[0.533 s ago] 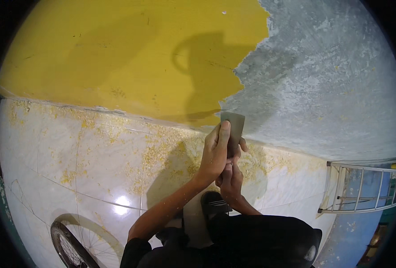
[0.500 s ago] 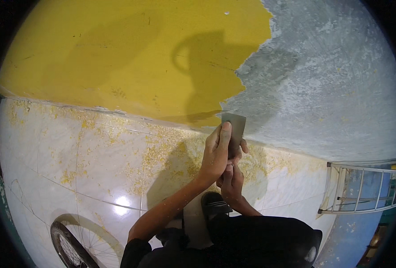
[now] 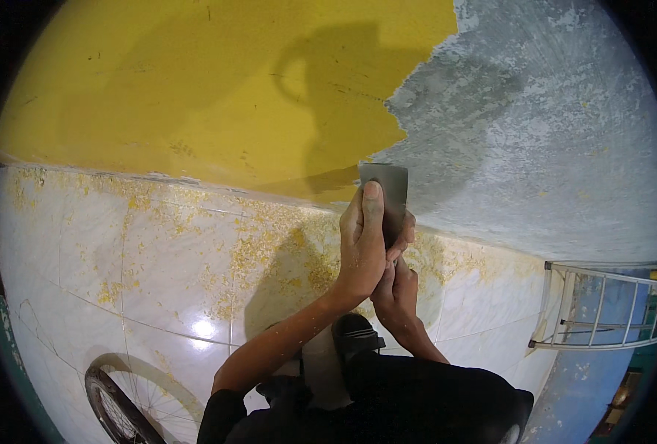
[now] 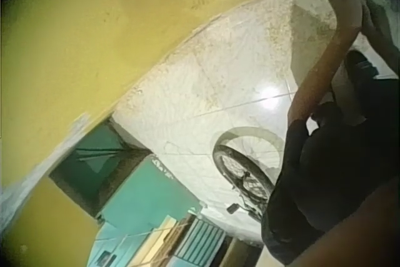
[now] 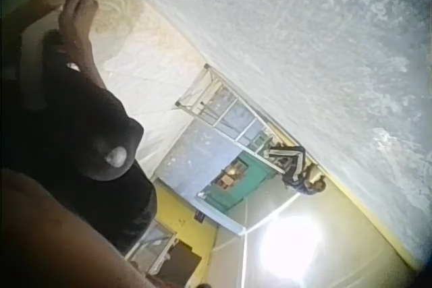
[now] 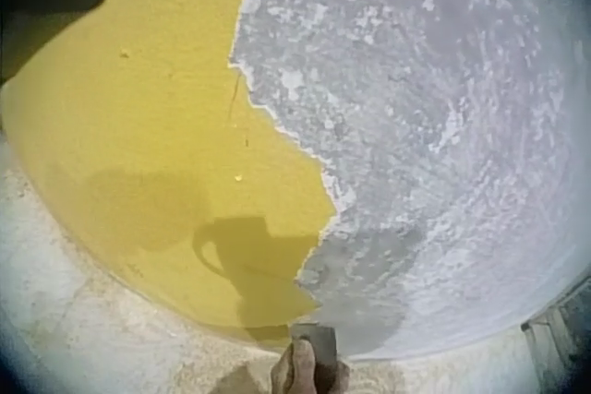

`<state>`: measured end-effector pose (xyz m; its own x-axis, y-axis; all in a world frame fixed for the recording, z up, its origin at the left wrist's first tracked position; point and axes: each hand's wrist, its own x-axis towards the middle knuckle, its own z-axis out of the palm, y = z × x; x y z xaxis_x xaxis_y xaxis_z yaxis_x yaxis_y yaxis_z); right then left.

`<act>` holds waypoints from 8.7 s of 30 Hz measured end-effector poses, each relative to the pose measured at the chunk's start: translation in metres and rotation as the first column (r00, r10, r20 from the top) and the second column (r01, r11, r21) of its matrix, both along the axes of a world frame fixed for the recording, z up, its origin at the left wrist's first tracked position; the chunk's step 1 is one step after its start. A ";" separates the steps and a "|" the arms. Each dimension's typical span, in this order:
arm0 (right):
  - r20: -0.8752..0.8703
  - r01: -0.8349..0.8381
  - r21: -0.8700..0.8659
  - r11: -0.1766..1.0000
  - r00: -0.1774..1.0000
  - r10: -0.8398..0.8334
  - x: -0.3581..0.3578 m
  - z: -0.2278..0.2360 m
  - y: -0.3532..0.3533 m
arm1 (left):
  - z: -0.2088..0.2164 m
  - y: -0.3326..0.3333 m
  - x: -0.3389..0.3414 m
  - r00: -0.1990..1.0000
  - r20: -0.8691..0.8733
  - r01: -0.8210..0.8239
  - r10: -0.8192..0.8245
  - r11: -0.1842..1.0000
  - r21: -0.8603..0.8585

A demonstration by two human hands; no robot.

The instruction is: Scraping old paint off a wall using a putty knife and cleaning up debris.

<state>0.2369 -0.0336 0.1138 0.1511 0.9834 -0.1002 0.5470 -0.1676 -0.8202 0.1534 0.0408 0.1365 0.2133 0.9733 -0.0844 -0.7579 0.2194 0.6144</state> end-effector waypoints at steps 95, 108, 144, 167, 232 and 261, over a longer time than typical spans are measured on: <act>0.097 0.010 0.124 0.992 0.995 -0.022 -0.016 -0.002 0.001 | -0.001 0.004 -0.011 0.997 -0.046 0.057 -0.057 0.998 -0.004; 0.106 0.007 0.094 0.996 0.994 -0.017 -0.012 -0.002 -0.001 | -0.002 0.000 -0.014 0.995 -0.072 0.062 -0.066 0.997 -0.054; -0.133 0.096 -0.053 0.994 0.986 -0.103 0.005 -0.036 -0.015 | -0.027 -0.006 0.003 0.992 -0.044 0.118 -0.122 0.989 -0.086; -0.046 0.078 -0.043 0.996 0.996 -0.080 -0.001 -0.033 -0.016 | -0.027 -0.007 -0.002 0.989 -0.085 0.112 -0.118 0.991 -0.069; 0.021 0.080 0.033 0.996 0.997 -0.081 0.009 -0.031 -0.007 | -0.024 -0.005 0.008 0.989 -0.060 0.130 -0.135 0.988 -0.082; 0.197 -0.068 0.018 0.998 0.978 0.063 0.001 0.000 0.004 | -0.030 -0.003 -0.003 0.988 0.035 0.152 -0.148 0.978 -0.144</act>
<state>0.2377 -0.0293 0.1134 0.1003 0.9937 -0.0509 0.7071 -0.1071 -0.6989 0.1505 0.0382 0.1067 0.3596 0.9077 -0.2163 -0.7240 0.4176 0.5490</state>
